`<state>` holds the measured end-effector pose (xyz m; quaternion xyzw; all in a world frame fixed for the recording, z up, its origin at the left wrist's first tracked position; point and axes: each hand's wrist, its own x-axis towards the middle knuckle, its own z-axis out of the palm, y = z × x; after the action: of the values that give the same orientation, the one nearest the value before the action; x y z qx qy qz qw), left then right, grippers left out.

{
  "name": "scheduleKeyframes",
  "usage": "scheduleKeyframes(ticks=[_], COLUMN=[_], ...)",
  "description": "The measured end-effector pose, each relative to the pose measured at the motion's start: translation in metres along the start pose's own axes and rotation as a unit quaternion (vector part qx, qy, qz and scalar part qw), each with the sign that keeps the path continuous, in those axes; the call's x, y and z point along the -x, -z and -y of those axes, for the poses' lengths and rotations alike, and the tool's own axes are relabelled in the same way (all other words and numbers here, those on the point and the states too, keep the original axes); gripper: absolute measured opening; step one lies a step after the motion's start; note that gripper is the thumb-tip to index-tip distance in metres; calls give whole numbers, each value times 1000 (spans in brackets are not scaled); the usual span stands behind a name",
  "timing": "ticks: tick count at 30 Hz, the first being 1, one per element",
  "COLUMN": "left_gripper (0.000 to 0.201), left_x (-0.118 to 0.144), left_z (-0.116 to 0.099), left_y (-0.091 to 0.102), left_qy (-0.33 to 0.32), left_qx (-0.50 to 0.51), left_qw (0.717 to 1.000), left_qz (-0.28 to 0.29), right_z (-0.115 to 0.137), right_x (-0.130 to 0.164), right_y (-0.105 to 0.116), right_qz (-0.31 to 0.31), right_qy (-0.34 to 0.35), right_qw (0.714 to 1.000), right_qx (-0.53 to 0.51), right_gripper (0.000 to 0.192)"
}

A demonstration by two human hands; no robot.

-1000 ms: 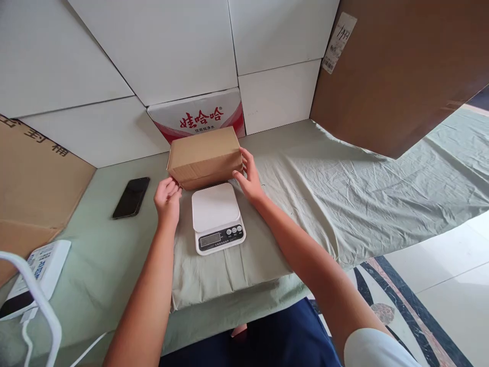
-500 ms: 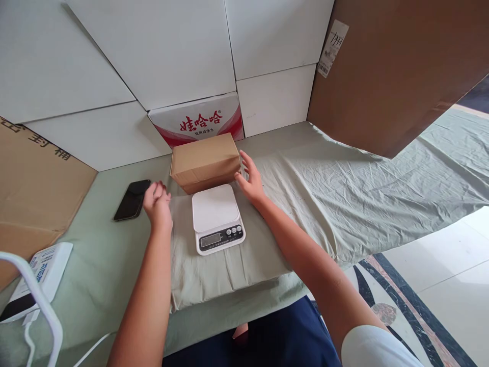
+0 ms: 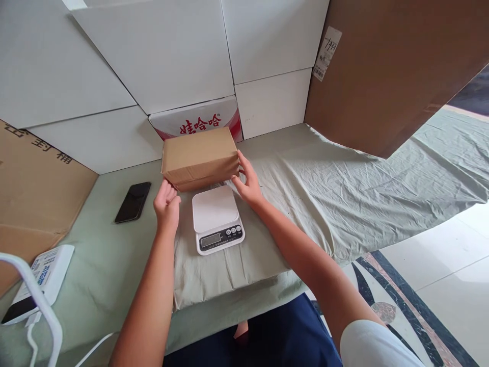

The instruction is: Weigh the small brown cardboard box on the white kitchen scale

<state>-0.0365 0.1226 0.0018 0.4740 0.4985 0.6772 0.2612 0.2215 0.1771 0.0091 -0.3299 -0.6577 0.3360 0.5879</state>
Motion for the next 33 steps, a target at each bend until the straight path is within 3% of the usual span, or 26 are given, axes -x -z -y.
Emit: scheduleKeyframes(ticks=[5, 8, 11, 18, 33], left_gripper=[78, 72, 69, 74, 73], left_x=[60, 108, 137, 138, 137], left_z=[-27, -29, -25, -24, -21], left_y=[19, 34, 43, 43, 44], left_qy=[-58, -38, -12, 20, 14], left_qx=[-57, -90, -99, -79, -67], left_qw=[996, 994, 994, 995, 996], left_qz=[-40, -48, -53, -58, -65], right_z=[33, 41, 46, 52, 47], right_x=[38, 74, 97, 97, 97], right_y=[20, 33, 39, 36, 35], right_qz=[-6, 8, 18, 12, 10], right_qy=[86, 95, 100, 126, 116], right_qw=[994, 992, 991, 988, 990], right_qx=[73, 83, 85, 85, 83], right_gripper=[79, 77, 72, 64, 64])
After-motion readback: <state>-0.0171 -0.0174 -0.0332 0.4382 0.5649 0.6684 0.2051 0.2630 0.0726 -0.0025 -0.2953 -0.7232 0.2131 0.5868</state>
